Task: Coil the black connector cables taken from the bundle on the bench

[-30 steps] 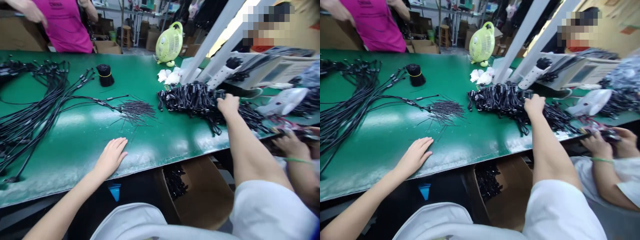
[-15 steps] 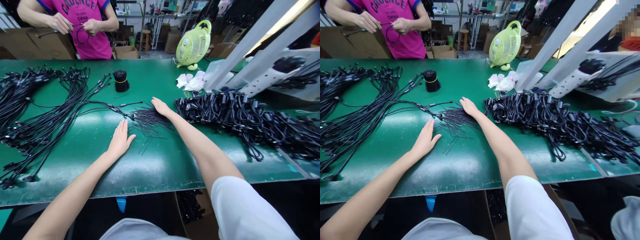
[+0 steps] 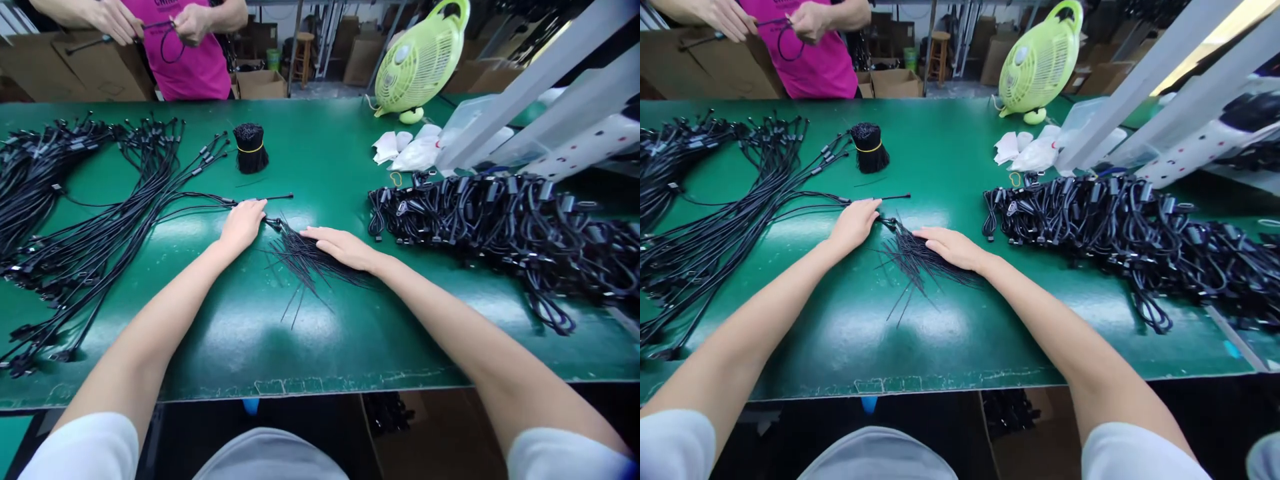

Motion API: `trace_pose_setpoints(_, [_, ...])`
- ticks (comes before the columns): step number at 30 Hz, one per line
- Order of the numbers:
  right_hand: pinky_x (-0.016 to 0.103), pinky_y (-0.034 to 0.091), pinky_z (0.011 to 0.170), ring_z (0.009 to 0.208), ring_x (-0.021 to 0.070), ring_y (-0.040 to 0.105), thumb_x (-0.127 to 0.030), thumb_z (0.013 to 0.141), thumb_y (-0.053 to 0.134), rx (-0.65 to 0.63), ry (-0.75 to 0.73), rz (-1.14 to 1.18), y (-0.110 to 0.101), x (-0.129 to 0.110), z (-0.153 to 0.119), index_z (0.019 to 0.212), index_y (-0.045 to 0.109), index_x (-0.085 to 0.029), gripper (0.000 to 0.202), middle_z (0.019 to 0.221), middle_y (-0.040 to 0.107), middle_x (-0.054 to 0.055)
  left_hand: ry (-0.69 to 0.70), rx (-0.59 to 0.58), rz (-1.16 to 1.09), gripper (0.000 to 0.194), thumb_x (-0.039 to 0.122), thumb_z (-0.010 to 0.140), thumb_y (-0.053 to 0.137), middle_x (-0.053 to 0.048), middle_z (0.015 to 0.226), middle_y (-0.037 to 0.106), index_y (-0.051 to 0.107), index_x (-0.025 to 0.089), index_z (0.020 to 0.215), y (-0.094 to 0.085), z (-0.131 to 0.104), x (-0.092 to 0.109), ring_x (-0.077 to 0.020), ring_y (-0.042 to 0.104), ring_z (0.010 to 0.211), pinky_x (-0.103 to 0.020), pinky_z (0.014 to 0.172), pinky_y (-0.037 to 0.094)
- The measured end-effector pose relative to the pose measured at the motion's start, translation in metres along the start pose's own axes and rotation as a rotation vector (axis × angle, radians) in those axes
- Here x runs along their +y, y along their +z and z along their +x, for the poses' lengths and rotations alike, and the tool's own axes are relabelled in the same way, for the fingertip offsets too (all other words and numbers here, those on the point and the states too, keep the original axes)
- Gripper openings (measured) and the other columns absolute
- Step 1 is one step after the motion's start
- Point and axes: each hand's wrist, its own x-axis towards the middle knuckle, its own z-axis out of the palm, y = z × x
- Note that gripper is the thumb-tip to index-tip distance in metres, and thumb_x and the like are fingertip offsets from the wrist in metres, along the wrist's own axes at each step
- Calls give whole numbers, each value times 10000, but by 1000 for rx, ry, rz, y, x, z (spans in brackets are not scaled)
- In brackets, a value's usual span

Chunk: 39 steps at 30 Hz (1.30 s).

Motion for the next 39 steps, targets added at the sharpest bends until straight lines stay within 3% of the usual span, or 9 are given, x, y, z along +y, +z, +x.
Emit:
trace_pose_setpoints(5, [546,186,1199,1450,286,270,-615,963,271,188,303,-113,-1,-9,-44,1517,299,-174,709,1555,313,112,26,1,-23,380,275,972,395,-173,1240,635,596,90,1236,8,35,-14,-276,540,1154,-447,1045,384])
trace_pose_setpoints(10, [551,191,1198,1469,301,206,-695,913,321,118,286,-161,15,-9,-73,1529,250,-167,815,1563,288,145,10,126,-102,409,222,974,356,-159,1369,550,515,102,1331,16,47,1,-259,457,1277,-437,1102,320])
trace_pose_setpoints(14, [513,237,1196,1455,305,250,-732,877,363,117,212,-152,22,-17,-76,1507,296,-166,850,1543,336,144,338,-145,-149,408,320,1007,325,-88,1409,535,544,165,1314,18,26,38,-232,412,1334,-436,1149,246])
trace_pose_setpoints(19, [543,275,1167,1430,333,293,-740,877,347,192,263,-152,34,-36,-70,1485,325,-154,845,1510,374,175,252,-162,-119,492,416,1013,245,-105,1120,630,653,170,1138,7,-17,54,-245,514,1083,-418,1005,394])
trace_pose_setpoints(22, [565,265,1161,1408,346,330,-766,842,401,186,243,-162,35,-41,-61,1486,325,-155,891,1490,400,179,260,-207,-98,515,485,1000,250,-107,1208,592,635,191,1174,-9,-41,45,-265,471,1158,-459,1044,367])
trace_pose_setpoints(30, [571,230,1163,1401,313,357,-756,888,273,43,21,-16,28,-29,-9,1486,344,-168,841,1501,408,146,349,-326,-95,1098,767,783,473,-265,1595,143,98,57,1531,-16,-75,35,-349,98,1495,-527,1196,100])
trace_pose_setpoints(33, [564,246,1160,1379,304,396,-770,860,357,-58,-126,37,34,-46,-9,1494,332,-191,859,1500,414,130,362,-274,-61,1021,733,802,488,-249,1577,234,174,81,1522,-9,-81,42,-342,177,1481,-533,1189,133])
trace_pose_setpoints(37, [619,151,1169,1420,349,312,-802,752,519,-18,-52,-111,40,-72,-34,1531,239,-158,1049,1523,360,175,318,-240,-70,687,602,924,407,-192,1453,467,405,132,1426,-14,-93,50,-312,405,1365,-498,1140,279])
trace_pose_setpoints(39, [639,118,1164,1447,379,230,-813,694,576,12,-18,-219,43,-81,-48,1541,198,-134,1149,1551,284,204,323,-278,-100,740,625,911,413,-202,1442,474,361,122,1452,-21,-102,56,-314,422,1350,-501,1135,290])
